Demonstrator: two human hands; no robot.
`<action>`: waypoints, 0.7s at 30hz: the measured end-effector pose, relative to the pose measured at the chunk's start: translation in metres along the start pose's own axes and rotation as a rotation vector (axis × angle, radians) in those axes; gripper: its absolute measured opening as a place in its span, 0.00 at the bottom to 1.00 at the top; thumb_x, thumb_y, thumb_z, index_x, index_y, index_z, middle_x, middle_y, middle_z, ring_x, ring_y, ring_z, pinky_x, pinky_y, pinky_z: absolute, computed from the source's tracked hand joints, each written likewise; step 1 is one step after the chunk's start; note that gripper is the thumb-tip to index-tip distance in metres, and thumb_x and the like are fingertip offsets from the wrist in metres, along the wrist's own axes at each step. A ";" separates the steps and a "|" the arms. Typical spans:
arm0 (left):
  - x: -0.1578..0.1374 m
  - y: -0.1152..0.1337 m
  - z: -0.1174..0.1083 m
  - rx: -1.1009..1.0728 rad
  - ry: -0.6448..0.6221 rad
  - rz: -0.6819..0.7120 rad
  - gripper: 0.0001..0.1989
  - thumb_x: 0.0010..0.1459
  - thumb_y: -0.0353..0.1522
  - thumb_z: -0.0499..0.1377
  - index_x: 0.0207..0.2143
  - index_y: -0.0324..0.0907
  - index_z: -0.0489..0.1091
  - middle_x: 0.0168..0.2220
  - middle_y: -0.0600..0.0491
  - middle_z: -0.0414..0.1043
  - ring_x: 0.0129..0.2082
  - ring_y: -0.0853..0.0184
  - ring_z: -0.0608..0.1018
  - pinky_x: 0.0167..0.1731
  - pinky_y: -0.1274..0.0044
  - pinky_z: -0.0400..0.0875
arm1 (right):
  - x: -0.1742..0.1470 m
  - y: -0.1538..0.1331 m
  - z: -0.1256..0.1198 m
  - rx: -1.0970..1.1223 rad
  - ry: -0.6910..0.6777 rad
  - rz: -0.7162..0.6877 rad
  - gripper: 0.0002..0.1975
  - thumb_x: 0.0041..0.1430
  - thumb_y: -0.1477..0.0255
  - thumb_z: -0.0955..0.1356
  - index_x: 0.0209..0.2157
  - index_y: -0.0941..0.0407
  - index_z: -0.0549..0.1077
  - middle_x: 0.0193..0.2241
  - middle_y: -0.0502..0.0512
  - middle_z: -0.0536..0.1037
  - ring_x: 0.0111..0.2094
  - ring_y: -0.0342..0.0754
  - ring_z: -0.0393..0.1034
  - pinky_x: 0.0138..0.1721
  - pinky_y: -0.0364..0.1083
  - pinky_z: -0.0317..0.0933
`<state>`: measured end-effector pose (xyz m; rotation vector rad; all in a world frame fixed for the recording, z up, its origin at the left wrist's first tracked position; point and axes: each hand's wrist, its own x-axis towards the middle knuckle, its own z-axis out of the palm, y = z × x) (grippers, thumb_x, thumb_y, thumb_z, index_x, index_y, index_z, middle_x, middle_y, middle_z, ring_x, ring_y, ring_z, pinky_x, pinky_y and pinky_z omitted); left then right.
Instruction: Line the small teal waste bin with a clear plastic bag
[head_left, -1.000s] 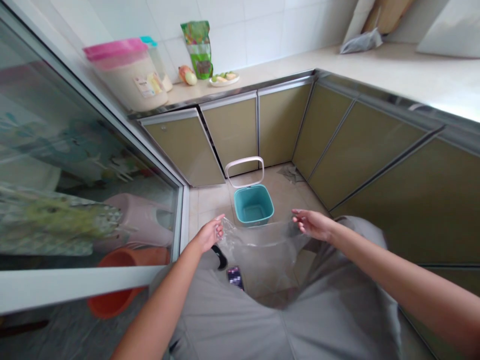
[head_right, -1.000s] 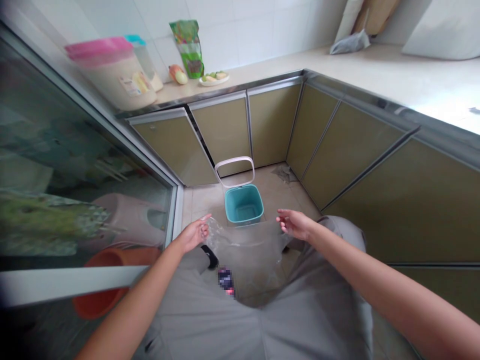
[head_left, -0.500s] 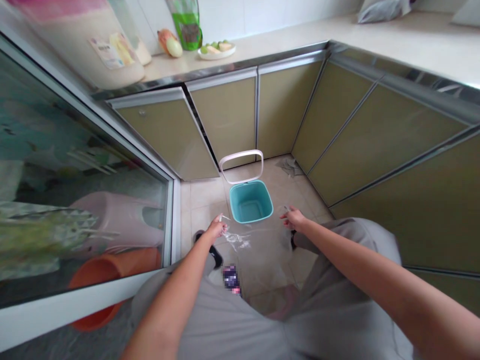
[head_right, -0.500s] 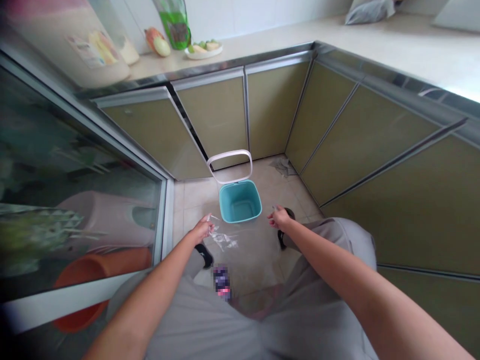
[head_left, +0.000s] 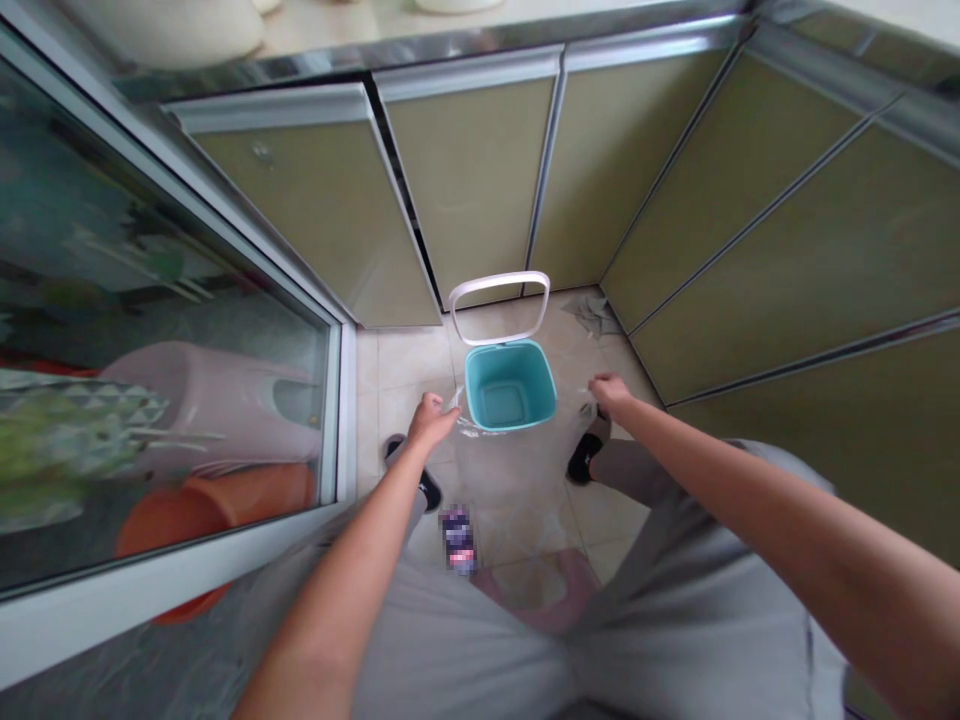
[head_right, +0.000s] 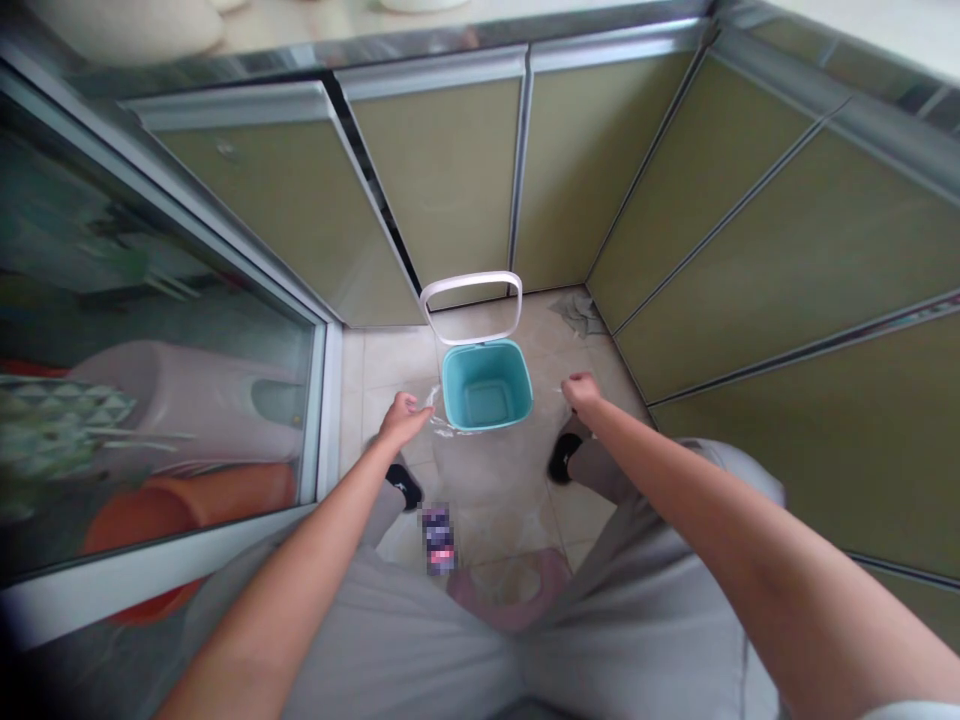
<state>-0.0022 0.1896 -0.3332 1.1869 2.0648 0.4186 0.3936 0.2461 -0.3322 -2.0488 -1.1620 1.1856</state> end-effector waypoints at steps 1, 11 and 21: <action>-0.002 0.003 -0.003 0.041 0.040 0.039 0.26 0.52 0.46 0.68 0.48 0.46 0.67 0.45 0.48 0.77 0.40 0.63 0.77 0.37 0.76 0.64 | 0.010 -0.016 0.000 -0.091 0.106 0.012 0.13 0.55 0.73 0.68 0.44 0.55 0.72 0.25 0.53 0.70 0.28 0.49 0.65 0.30 0.46 0.62; -0.017 0.027 -0.018 0.193 -0.013 0.303 0.07 0.59 0.35 0.63 0.41 0.45 0.75 0.46 0.48 0.72 0.42 0.62 0.76 0.45 0.73 0.68 | 0.055 -0.195 0.005 -0.534 0.034 -0.774 0.37 0.58 0.71 0.69 0.69 0.54 0.59 0.62 0.66 0.65 0.58 0.62 0.67 0.59 0.61 0.63; -0.011 0.013 -0.007 0.186 -0.164 0.318 0.12 0.59 0.34 0.63 0.44 0.45 0.82 0.48 0.45 0.78 0.44 0.58 0.79 0.47 0.71 0.69 | -0.037 -0.141 -0.010 -0.854 -0.166 -0.820 0.13 0.64 0.69 0.66 0.47 0.56 0.76 0.46 0.62 0.77 0.43 0.54 0.72 0.44 0.48 0.65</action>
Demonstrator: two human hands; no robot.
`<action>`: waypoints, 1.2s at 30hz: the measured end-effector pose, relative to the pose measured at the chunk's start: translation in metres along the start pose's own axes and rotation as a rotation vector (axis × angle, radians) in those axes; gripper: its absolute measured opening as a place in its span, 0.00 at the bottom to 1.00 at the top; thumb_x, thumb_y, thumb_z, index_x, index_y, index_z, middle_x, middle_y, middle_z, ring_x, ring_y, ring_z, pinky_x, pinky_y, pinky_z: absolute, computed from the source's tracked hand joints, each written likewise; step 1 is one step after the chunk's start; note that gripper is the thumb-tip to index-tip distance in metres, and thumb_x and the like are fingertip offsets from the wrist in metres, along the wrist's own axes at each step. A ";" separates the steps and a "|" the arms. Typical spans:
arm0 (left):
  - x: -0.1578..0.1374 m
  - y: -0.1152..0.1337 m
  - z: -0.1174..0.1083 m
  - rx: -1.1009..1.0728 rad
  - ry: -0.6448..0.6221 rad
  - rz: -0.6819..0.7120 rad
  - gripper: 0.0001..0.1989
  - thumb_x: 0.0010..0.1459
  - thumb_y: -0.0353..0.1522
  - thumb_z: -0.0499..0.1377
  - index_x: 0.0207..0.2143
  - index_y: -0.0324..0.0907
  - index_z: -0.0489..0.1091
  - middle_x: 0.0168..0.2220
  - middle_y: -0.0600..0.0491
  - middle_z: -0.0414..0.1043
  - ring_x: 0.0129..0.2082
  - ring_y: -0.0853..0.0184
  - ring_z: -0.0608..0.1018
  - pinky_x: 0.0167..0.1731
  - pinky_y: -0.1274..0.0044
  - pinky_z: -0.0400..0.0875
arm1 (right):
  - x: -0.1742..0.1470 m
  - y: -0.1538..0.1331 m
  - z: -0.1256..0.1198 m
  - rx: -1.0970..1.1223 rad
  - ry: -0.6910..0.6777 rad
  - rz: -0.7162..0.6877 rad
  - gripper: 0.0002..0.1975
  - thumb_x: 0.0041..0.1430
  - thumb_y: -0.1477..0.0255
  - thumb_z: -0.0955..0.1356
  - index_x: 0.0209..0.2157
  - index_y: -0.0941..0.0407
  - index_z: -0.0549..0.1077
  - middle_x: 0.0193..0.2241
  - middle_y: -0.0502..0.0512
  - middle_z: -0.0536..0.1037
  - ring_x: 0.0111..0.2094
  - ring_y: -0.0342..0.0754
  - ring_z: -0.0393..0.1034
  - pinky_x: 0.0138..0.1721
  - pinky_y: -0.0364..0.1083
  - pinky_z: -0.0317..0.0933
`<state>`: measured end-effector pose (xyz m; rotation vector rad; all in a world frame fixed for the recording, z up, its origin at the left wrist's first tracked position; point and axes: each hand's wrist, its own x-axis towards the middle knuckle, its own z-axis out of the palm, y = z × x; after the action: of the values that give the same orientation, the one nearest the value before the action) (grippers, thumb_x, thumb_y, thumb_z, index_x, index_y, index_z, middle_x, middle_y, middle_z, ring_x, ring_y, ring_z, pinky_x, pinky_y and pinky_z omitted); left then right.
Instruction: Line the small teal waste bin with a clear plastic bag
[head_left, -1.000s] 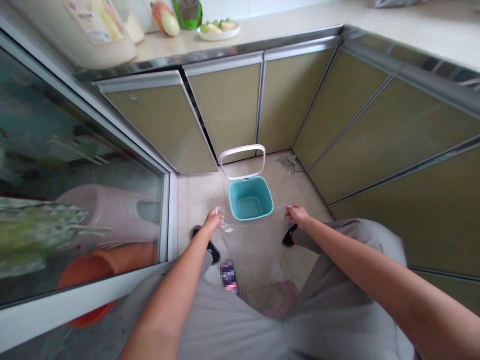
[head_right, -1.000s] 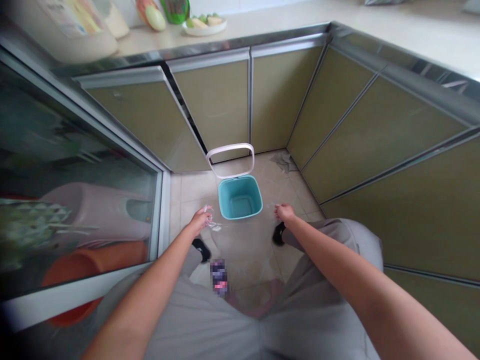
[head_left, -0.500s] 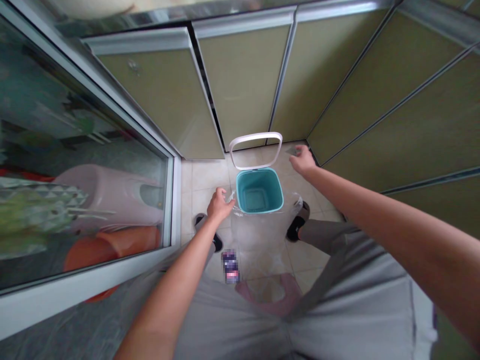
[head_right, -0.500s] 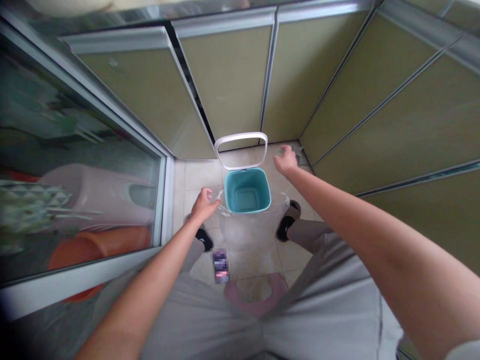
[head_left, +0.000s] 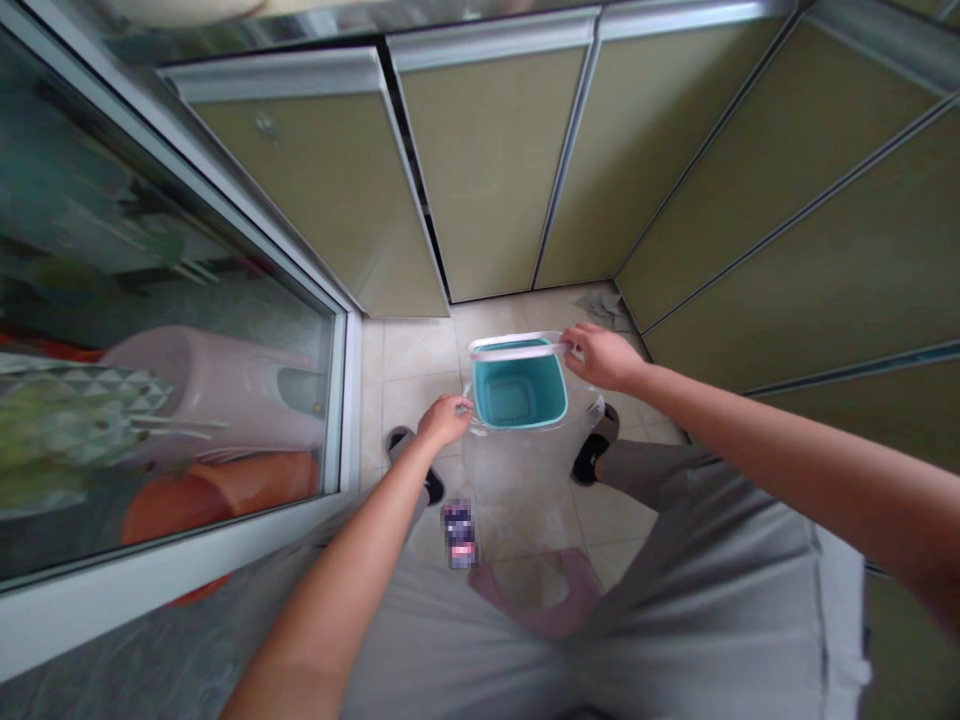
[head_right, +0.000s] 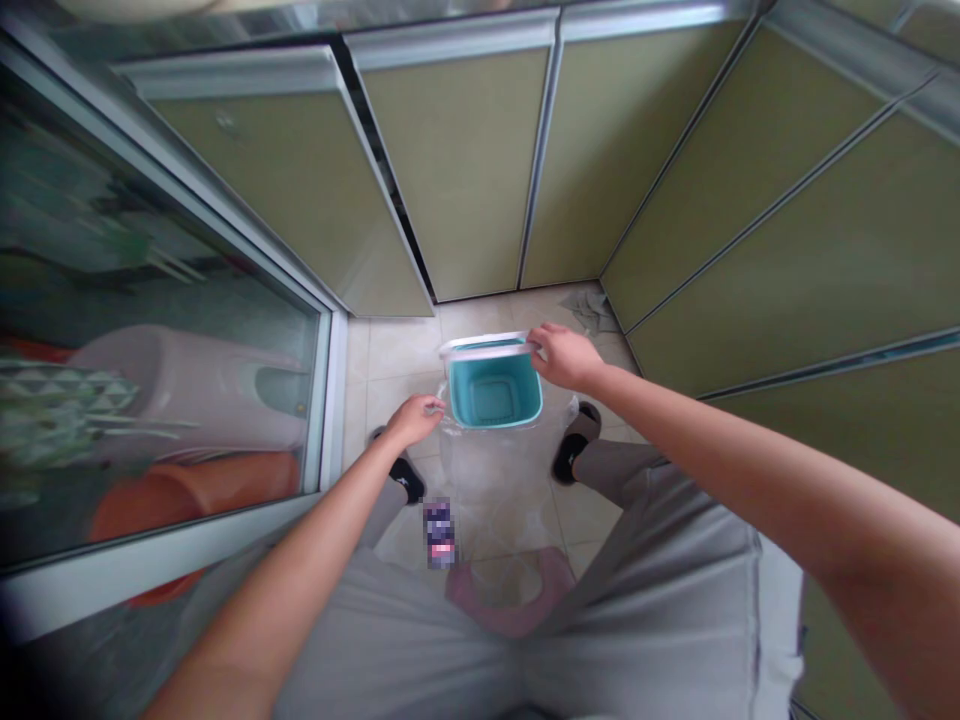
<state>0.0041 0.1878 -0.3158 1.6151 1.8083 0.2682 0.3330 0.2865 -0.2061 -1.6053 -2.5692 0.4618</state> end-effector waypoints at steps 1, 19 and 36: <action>0.000 -0.001 0.002 -0.008 -0.006 -0.004 0.12 0.58 0.34 0.63 0.45 0.45 0.82 0.48 0.45 0.78 0.44 0.58 0.79 0.47 0.71 0.69 | -0.012 -0.002 0.009 -0.016 -0.057 -0.017 0.12 0.64 0.69 0.66 0.46 0.56 0.77 0.46 0.62 0.78 0.43 0.54 0.72 0.43 0.47 0.64; -0.011 0.006 0.008 0.405 -0.165 -0.084 0.19 0.63 0.41 0.59 0.54 0.50 0.77 0.58 0.45 0.75 0.53 0.54 0.78 0.49 0.70 0.71 | -0.087 0.036 0.127 -0.052 -0.459 0.224 0.23 0.63 0.72 0.66 0.60 0.54 0.71 0.55 0.64 0.76 0.52 0.57 0.74 0.50 0.50 0.64; -0.098 0.055 -0.028 -0.251 -0.206 0.246 0.22 0.64 0.49 0.54 0.31 0.40 0.75 0.28 0.52 0.75 0.30 0.65 0.74 0.34 0.76 0.66 | -0.176 -0.042 0.007 0.195 -0.313 -0.066 0.12 0.68 0.66 0.64 0.35 0.54 0.77 0.30 0.55 0.80 0.30 0.46 0.71 0.30 0.44 0.51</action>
<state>0.0295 0.1151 -0.2293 1.6193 1.3652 0.4071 0.3739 0.1117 -0.1836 -1.4786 -2.6762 0.9945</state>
